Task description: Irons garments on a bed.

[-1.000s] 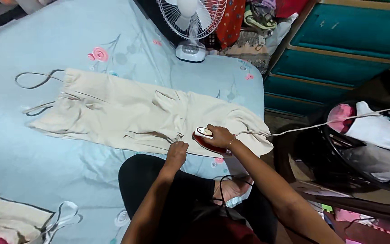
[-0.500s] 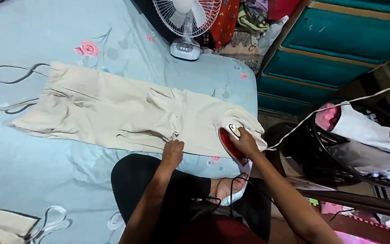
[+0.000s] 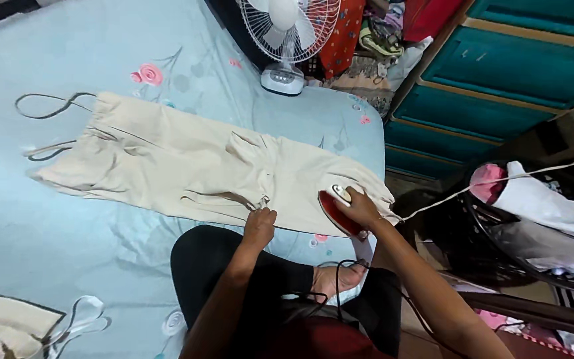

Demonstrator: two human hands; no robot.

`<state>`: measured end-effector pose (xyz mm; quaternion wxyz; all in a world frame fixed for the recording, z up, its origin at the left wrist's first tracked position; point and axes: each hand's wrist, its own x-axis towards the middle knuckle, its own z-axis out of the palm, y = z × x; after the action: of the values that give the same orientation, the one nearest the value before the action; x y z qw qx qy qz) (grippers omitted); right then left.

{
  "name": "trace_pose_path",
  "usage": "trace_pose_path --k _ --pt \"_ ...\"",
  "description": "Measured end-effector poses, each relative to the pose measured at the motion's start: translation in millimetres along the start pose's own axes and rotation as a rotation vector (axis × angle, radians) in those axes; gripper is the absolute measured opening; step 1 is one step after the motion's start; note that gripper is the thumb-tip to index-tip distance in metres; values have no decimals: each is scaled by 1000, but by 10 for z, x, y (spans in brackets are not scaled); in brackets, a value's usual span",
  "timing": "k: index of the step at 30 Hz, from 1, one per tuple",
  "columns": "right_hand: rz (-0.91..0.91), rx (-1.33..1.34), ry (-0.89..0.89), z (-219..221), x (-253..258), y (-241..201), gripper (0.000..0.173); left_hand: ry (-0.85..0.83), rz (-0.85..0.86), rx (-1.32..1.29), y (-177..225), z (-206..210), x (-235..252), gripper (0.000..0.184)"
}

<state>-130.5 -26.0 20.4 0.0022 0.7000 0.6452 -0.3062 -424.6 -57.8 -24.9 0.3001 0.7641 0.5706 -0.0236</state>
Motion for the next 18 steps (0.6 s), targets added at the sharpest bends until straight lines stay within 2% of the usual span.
trace_pose_path --k 3,8,12,15,18 --pt "-71 -75 -56 37 -177 30 53 -48 -3 1 22 -18 9 29" --pt "100 -28 91 24 29 -270 53 -50 -7 5 38 -29 -1 27" --pt "202 48 146 -38 408 -430 52 102 5 -22 -4 45 -8 27" --pt "153 43 94 -36 473 -464 53 168 -37 -23 -42 52 6 31" --pt "-16 24 -38 1 319 -407 52 55 -88 -29 -70 -8 40 41"
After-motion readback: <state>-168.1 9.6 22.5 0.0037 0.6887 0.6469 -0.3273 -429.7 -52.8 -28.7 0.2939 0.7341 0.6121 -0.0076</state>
